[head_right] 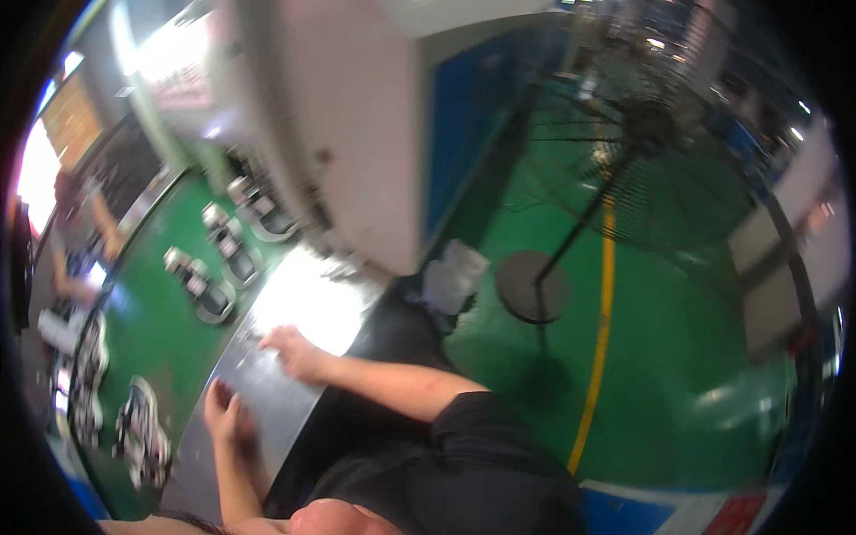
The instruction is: The person picks up shoes from a conveyor belt, applies adhesive around the sole seams using a syringe, and places the shoes back onto the conveyor belt.
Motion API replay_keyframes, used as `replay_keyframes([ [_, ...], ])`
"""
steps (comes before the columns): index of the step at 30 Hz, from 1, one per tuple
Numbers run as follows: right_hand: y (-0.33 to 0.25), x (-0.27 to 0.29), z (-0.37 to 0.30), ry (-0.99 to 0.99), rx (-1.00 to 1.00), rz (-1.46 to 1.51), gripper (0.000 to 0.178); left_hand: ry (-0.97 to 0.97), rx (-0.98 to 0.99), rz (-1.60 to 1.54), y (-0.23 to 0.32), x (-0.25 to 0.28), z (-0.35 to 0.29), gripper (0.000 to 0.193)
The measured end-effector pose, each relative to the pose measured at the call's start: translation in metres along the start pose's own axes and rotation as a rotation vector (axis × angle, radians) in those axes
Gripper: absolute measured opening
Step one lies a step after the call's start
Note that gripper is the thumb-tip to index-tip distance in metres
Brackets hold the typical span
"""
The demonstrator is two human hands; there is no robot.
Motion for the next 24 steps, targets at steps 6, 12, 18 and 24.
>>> replay_keyframes([
  [6, -0.016, 0.024, -0.007, -0.1, -0.108, -0.304, 0.043, -0.016, -0.357, 0.512, 0.053, -0.023, -0.014, 0.056],
  [12, -0.013, 0.015, -0.011, -0.094, -0.132, -0.44, 0.051, -0.009, -0.383, 0.426, 0.049, -0.014, -0.025, 0.052],
  [18, -0.035, 0.017, 0.0, -0.115, -0.102, -0.583, 0.062, -0.044, -0.315, 0.264, 0.049, -0.01, -0.03, 0.048],
  [24, -0.025, 0.015, -0.002, -0.127, -0.093, -0.651, 0.066, -0.013, -0.519, 0.305, 0.048, -0.012, -0.029, 0.05],
])
Point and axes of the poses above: each hand's wrist, its own z-axis towards the middle knuckle, its own x-axis out of the back of the hand, y = z × x, the point moved 2 cm from there along z, towards the middle knuckle, and after that the axes turned 3 degrees about -y, right-handed, at the moved point
